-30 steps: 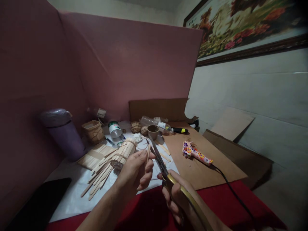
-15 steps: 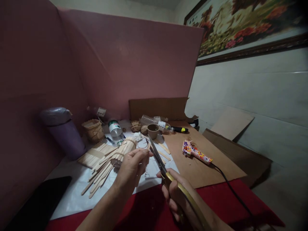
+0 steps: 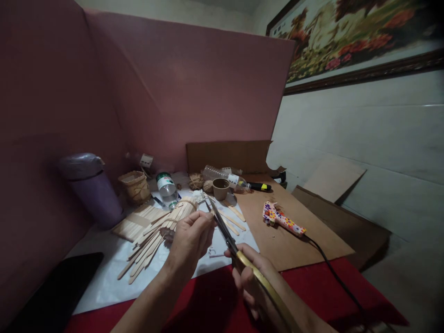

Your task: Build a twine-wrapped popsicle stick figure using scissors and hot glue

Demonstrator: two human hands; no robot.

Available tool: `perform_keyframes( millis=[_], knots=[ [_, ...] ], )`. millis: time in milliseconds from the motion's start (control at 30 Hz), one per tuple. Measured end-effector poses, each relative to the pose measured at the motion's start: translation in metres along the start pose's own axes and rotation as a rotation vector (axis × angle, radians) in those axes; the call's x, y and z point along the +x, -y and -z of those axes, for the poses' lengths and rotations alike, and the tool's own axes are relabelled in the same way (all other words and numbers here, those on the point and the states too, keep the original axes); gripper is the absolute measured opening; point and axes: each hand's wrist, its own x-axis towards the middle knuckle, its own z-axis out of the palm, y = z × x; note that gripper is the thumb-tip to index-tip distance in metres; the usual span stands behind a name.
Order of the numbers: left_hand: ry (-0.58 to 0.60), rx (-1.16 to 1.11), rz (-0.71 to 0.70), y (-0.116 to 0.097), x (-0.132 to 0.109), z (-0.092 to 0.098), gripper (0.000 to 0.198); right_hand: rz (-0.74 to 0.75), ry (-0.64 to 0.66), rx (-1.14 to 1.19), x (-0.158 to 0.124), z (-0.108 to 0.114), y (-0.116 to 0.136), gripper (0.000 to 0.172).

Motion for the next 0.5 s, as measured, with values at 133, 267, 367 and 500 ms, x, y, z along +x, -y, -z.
perform_keyframes(
  millis=[133,267,367,500],
  knots=[
    [-0.003,0.023,-0.088,0.004,0.002,0.001,0.032,0.013,0.013,-0.022,0.002,-0.001,-0.002,0.063],
    [0.018,0.068,-0.138,0.007,0.005,0.001,0.034,0.025,-0.003,-0.015,0.002,-0.003,0.000,0.058],
    [0.027,0.083,-0.159,0.007,0.005,0.000,0.038,0.044,0.000,-0.036,0.002,-0.006,0.005,0.062],
    [0.064,0.113,-0.196,0.009,0.005,0.000,0.039,0.084,-0.019,-0.067,0.001,-0.010,0.014,0.068]
  ],
)
